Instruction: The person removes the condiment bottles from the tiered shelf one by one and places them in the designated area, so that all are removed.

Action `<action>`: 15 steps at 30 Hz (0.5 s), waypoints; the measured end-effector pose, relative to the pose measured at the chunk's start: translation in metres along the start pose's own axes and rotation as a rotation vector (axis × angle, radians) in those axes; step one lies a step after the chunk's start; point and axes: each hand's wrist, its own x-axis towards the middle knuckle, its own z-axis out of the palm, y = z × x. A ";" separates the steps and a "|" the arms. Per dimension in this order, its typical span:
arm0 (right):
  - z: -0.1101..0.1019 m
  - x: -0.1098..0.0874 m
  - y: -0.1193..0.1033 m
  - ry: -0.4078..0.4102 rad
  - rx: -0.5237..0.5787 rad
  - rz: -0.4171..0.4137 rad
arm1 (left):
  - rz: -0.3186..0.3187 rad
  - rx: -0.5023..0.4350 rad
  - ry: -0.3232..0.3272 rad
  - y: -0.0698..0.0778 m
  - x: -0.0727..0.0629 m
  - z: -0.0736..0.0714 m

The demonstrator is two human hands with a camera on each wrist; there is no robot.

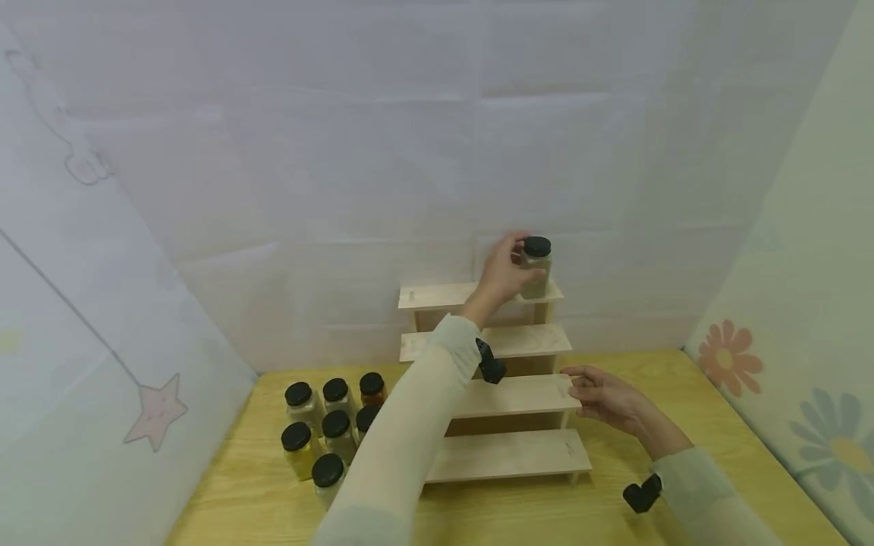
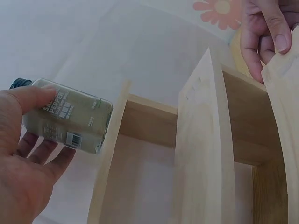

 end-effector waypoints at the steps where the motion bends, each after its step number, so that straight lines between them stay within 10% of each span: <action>1: 0.000 0.001 -0.001 0.004 -0.004 0.000 | -0.001 -0.005 0.002 0.000 -0.001 -0.002; 15: -0.001 0.004 -0.002 0.017 -0.020 0.008 | 0.015 -0.034 -0.045 0.004 -0.025 -0.029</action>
